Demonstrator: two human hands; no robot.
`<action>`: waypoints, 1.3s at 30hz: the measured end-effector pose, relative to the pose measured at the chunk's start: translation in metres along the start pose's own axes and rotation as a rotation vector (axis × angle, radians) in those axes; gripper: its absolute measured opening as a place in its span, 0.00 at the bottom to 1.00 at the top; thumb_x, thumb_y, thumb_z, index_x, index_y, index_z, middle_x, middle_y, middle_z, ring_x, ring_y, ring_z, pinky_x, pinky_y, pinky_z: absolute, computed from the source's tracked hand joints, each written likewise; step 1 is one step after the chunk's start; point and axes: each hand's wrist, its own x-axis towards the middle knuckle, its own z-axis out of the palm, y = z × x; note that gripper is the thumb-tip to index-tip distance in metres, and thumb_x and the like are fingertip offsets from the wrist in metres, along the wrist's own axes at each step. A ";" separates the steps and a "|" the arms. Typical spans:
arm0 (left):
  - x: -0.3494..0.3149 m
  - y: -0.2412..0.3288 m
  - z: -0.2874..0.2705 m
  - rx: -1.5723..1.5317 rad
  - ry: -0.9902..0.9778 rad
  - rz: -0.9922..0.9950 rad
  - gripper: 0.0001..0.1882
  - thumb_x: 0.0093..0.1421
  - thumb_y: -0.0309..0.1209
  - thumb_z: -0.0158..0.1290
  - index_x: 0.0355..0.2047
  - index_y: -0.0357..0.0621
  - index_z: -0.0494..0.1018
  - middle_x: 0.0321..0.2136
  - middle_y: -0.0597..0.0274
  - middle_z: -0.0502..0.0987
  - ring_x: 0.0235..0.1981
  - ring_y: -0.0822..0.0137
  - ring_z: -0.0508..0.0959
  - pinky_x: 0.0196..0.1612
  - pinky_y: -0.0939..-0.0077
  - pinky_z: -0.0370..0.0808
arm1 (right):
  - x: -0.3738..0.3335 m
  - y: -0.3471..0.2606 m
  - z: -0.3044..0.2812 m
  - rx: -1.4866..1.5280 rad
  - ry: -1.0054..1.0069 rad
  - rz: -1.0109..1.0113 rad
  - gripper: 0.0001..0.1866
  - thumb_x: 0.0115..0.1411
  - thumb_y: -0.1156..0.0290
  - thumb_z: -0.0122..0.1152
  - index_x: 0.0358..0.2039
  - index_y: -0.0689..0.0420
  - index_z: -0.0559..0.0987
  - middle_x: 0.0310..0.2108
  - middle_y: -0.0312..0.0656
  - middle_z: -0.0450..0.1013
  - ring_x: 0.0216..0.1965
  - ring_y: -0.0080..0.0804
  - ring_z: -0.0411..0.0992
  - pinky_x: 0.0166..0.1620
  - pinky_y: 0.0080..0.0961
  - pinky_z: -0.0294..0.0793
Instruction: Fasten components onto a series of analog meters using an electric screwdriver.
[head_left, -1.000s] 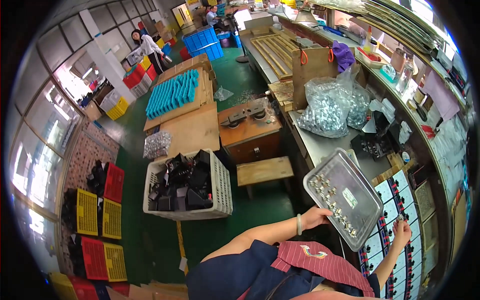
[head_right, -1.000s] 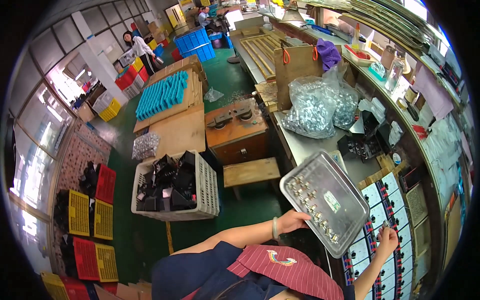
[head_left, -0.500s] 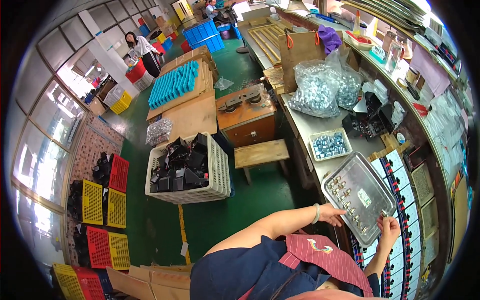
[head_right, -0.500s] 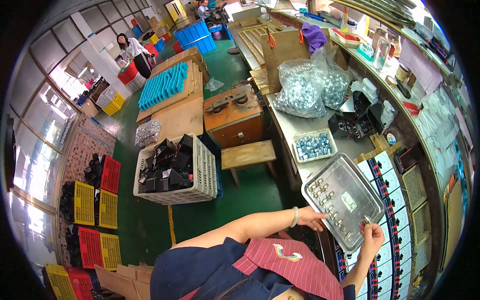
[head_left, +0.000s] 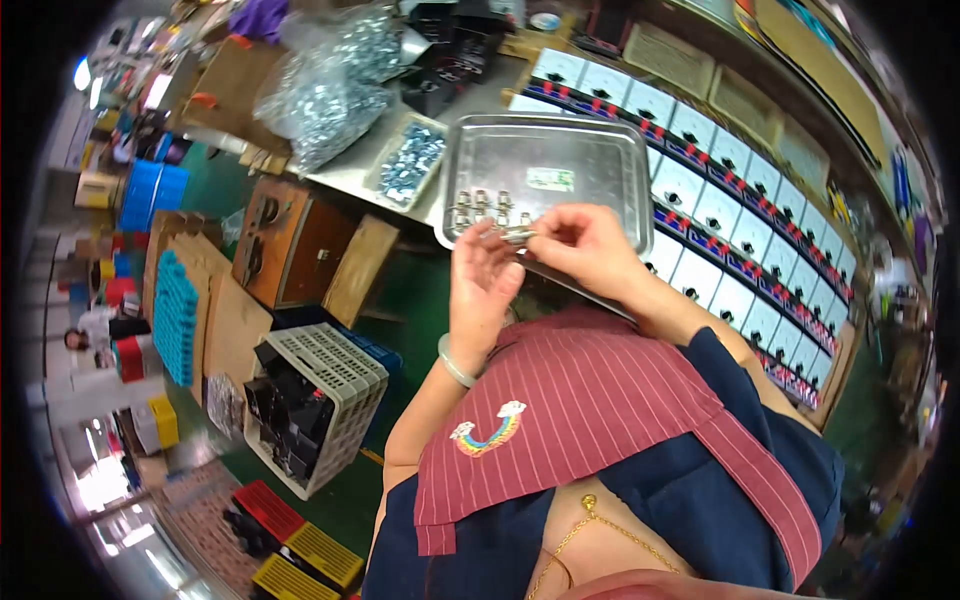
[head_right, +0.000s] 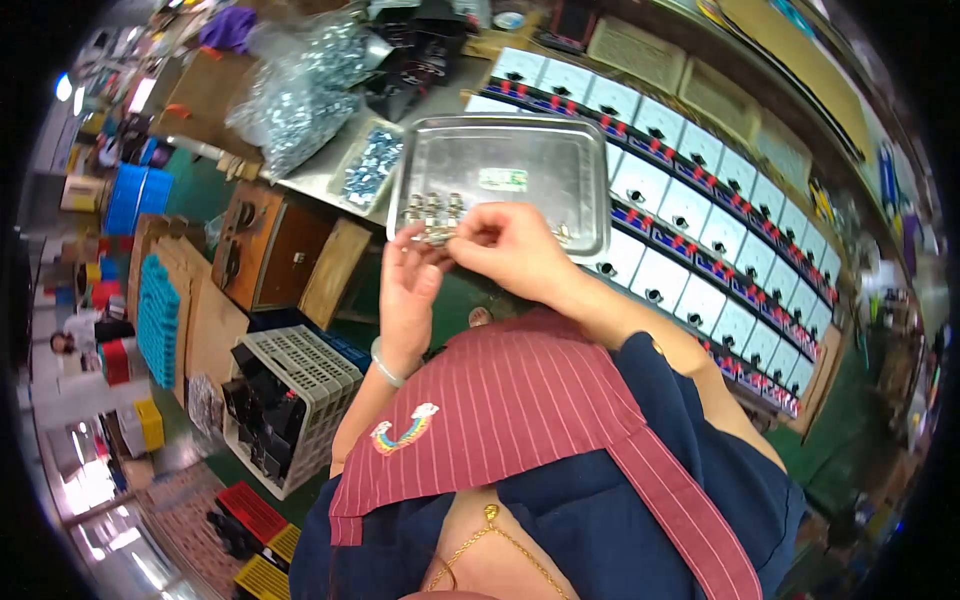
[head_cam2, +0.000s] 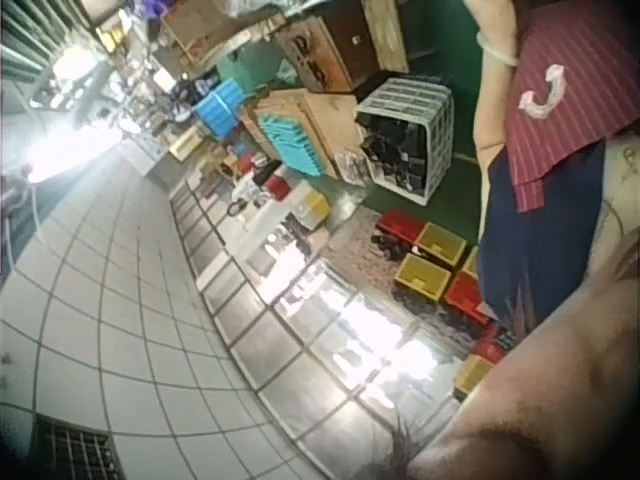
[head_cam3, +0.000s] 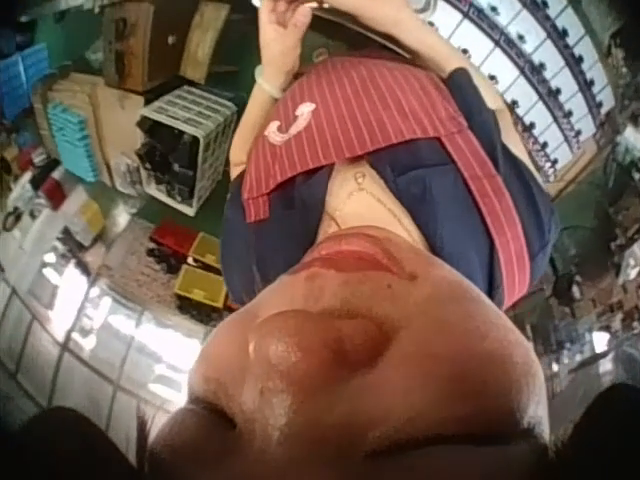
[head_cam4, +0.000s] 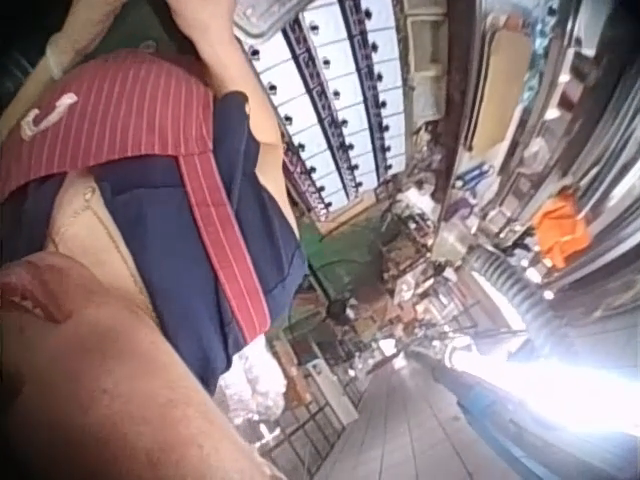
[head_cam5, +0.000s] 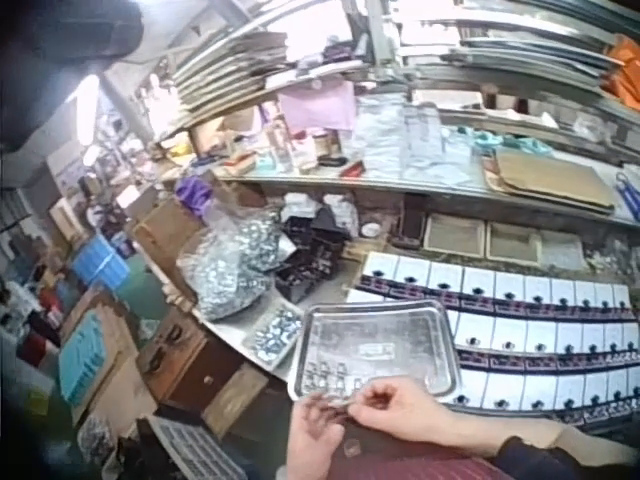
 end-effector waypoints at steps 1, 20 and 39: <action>0.005 0.002 0.008 -0.022 0.004 0.017 0.31 0.53 0.29 0.54 0.54 0.38 0.52 0.46 0.54 0.65 0.47 0.66 0.67 0.51 0.74 0.63 | 0.001 -0.001 -0.001 0.018 -0.020 0.000 0.04 0.51 0.75 0.60 0.26 0.61 0.74 0.25 0.32 0.72 0.26 0.13 0.67 0.31 0.12 0.68; -0.004 0.022 0.017 -0.190 0.004 -0.188 0.16 0.62 0.31 0.42 0.45 0.30 0.63 0.37 0.47 0.73 0.42 0.59 0.74 0.49 0.68 0.69 | 0.010 -0.010 -0.015 0.023 -0.030 -0.266 0.09 0.54 0.68 0.59 0.29 0.62 0.78 0.24 0.34 0.73 0.25 0.16 0.68 0.28 0.15 0.69; -0.025 0.032 0.022 0.077 0.003 -0.136 0.15 0.58 0.23 0.45 0.45 0.29 0.63 0.38 0.53 0.73 0.39 0.67 0.74 0.45 0.75 0.71 | -0.006 -0.031 0.005 0.106 -0.207 -0.056 0.07 0.55 0.73 0.57 0.31 0.64 0.77 0.29 0.37 0.73 0.24 0.17 0.68 0.23 0.14 0.66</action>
